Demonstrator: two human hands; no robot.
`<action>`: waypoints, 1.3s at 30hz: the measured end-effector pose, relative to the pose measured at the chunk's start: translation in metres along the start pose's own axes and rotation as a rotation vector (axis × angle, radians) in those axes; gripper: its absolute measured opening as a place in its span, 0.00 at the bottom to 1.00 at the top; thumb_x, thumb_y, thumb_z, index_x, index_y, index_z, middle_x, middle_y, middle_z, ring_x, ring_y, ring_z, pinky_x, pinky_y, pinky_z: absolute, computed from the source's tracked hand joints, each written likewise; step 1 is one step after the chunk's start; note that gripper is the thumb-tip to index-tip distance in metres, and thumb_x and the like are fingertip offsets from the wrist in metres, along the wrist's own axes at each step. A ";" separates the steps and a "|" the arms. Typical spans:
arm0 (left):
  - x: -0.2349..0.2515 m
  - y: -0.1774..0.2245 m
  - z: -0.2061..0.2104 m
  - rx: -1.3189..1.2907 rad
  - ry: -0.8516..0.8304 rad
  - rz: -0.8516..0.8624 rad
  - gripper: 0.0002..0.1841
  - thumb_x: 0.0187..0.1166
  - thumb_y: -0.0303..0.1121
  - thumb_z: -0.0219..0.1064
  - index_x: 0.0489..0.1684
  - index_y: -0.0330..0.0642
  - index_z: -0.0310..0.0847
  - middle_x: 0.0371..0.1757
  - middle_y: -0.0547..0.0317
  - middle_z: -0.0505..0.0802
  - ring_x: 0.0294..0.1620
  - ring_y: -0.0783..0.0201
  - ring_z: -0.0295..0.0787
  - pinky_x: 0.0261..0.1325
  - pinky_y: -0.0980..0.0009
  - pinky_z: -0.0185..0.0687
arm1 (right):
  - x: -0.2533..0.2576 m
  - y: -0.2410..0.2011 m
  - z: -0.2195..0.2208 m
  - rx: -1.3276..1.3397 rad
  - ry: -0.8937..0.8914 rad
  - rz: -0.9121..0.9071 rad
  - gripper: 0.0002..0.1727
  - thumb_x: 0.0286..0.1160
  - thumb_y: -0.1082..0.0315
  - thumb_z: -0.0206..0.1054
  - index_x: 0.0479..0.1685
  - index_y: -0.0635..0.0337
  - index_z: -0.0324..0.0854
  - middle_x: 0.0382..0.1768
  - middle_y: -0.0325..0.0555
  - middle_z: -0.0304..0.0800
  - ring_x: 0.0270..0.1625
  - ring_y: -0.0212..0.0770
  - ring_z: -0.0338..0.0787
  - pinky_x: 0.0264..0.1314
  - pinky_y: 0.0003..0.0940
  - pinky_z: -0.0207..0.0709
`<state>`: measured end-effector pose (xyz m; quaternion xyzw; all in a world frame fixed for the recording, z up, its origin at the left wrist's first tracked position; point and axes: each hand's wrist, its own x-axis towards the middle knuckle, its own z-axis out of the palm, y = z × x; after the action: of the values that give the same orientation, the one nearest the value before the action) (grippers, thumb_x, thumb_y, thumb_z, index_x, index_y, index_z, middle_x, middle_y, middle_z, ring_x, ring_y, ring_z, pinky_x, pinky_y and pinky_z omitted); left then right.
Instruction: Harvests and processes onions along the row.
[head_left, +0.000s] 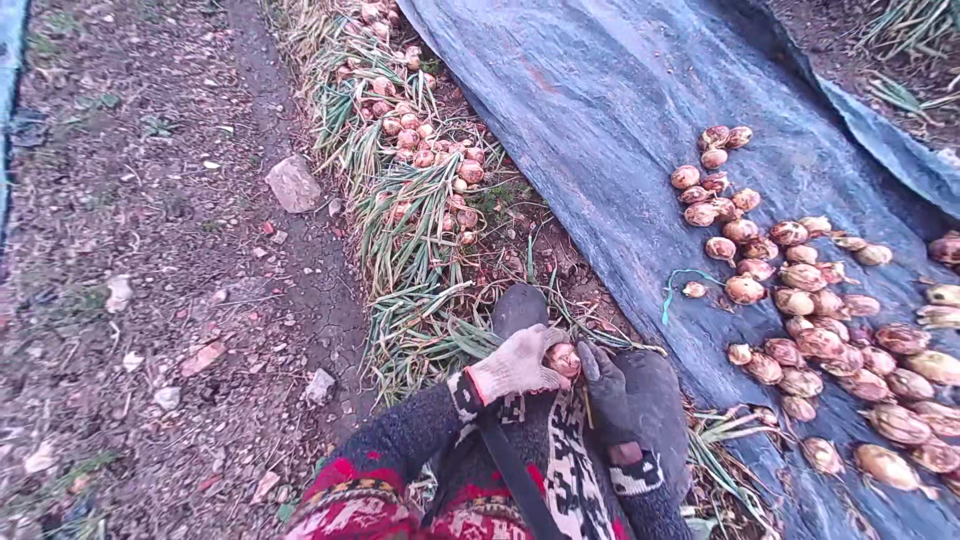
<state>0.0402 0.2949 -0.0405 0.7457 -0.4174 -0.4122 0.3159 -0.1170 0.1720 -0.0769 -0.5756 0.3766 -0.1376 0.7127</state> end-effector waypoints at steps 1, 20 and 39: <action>-0.005 0.001 0.007 0.002 0.032 -0.006 0.41 0.56 0.52 0.86 0.75 0.51 0.80 0.68 0.57 0.89 0.68 0.63 0.86 0.73 0.57 0.82 | -0.006 0.000 0.002 0.030 0.028 -0.008 0.21 0.87 0.55 0.62 0.66 0.60 0.87 0.49 0.43 0.96 0.44 0.32 0.93 0.49 0.30 0.89; 0.037 0.026 0.019 0.355 0.016 -0.173 0.19 0.86 0.49 0.59 0.69 0.57 0.84 0.62 0.57 0.91 0.59 0.55 0.91 0.60 0.50 0.87 | 0.042 0.005 -0.015 0.697 -0.175 0.828 0.50 0.59 0.09 0.38 0.28 0.50 0.78 0.13 0.39 0.73 0.10 0.34 0.73 0.09 0.32 0.72; 0.200 -0.211 -0.180 0.622 0.435 -0.983 0.40 0.62 0.61 0.77 0.77 0.52 0.80 0.85 0.33 0.71 0.87 0.27 0.59 0.77 0.21 0.56 | 0.167 -0.096 -0.183 0.684 0.107 0.027 0.46 0.81 0.24 0.28 0.71 0.47 0.79 0.30 0.42 0.87 0.22 0.38 0.86 0.20 0.33 0.82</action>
<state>0.3372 0.2362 -0.1997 0.9748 -0.0518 -0.2070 -0.0652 -0.1077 -0.0928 -0.0617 -0.2902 0.3531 -0.2763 0.8454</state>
